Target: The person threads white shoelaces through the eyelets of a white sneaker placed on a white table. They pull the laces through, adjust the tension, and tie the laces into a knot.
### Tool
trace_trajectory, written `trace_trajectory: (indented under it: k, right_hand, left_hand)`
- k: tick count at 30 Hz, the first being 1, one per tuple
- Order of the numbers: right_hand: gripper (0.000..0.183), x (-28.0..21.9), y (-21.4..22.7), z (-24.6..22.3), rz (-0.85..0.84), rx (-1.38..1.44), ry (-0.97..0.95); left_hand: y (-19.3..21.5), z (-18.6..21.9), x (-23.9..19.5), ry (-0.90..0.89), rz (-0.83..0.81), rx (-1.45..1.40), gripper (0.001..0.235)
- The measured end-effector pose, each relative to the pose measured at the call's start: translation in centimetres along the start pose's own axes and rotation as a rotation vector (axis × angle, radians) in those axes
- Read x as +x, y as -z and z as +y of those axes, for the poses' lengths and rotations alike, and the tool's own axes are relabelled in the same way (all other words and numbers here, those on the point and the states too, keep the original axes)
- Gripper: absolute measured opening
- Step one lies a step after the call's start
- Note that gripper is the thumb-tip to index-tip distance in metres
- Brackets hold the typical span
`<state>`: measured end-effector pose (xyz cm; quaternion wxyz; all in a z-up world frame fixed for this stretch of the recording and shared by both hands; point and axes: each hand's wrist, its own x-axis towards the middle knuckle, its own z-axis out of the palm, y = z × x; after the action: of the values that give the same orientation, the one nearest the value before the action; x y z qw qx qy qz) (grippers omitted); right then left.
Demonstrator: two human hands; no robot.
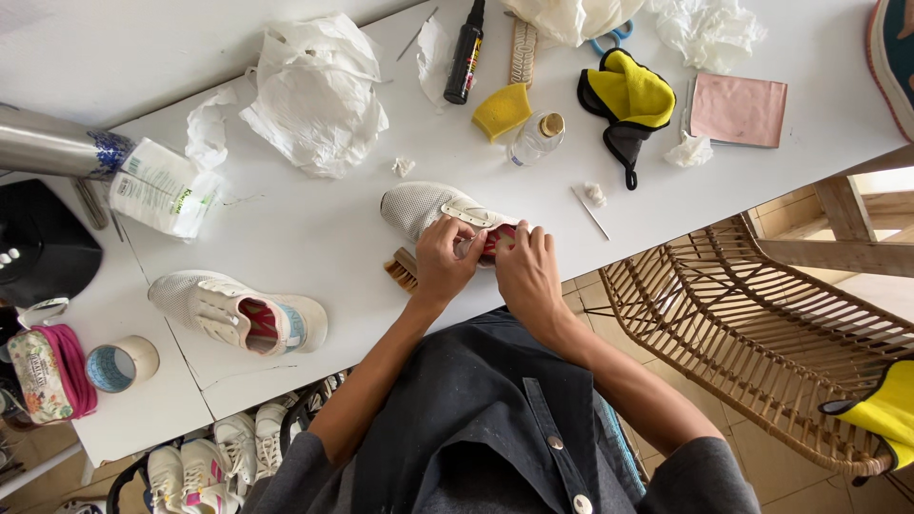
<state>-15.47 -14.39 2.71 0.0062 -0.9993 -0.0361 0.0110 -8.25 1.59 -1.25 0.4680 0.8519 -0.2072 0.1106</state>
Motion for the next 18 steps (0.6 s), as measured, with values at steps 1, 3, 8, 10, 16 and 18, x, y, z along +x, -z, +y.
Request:
trace_trajectory:
  k: [1,3,8,10,16,18]
  right_hand:
    - [0.024,-0.2,-0.9,-0.1,0.002,-0.001,0.002]
    - [0.018,-0.5,-2.7,-0.4,0.035,0.006,0.039]
    - [0.017,0.4,-2.9,0.9,0.016,0.121,0.138]
    - [0.015,0.0,-4.0,2.0,-0.021,0.196,0.156]
    - [0.011,0.7,-2.3,3.5,0.128,0.394,0.280]
    - [0.007,1.2,-1.7,3.2,0.147,0.433,0.292]
  left_hand:
    - [0.0,0.0,0.0,-0.001,0.003,0.001,0.029]
    - [0.0,0.0,0.1,0.026,0.001,-0.026,0.029]
    - [0.4,0.6,0.4,0.054,0.007,-0.061,0.028]
    - [0.2,0.9,0.0,0.061,0.011,-0.070,0.029]
    - [-0.7,0.4,-0.7,0.074,0.073,-0.119,0.032]
    - [-0.7,1.1,-1.2,0.106,0.092,-0.123,0.029]
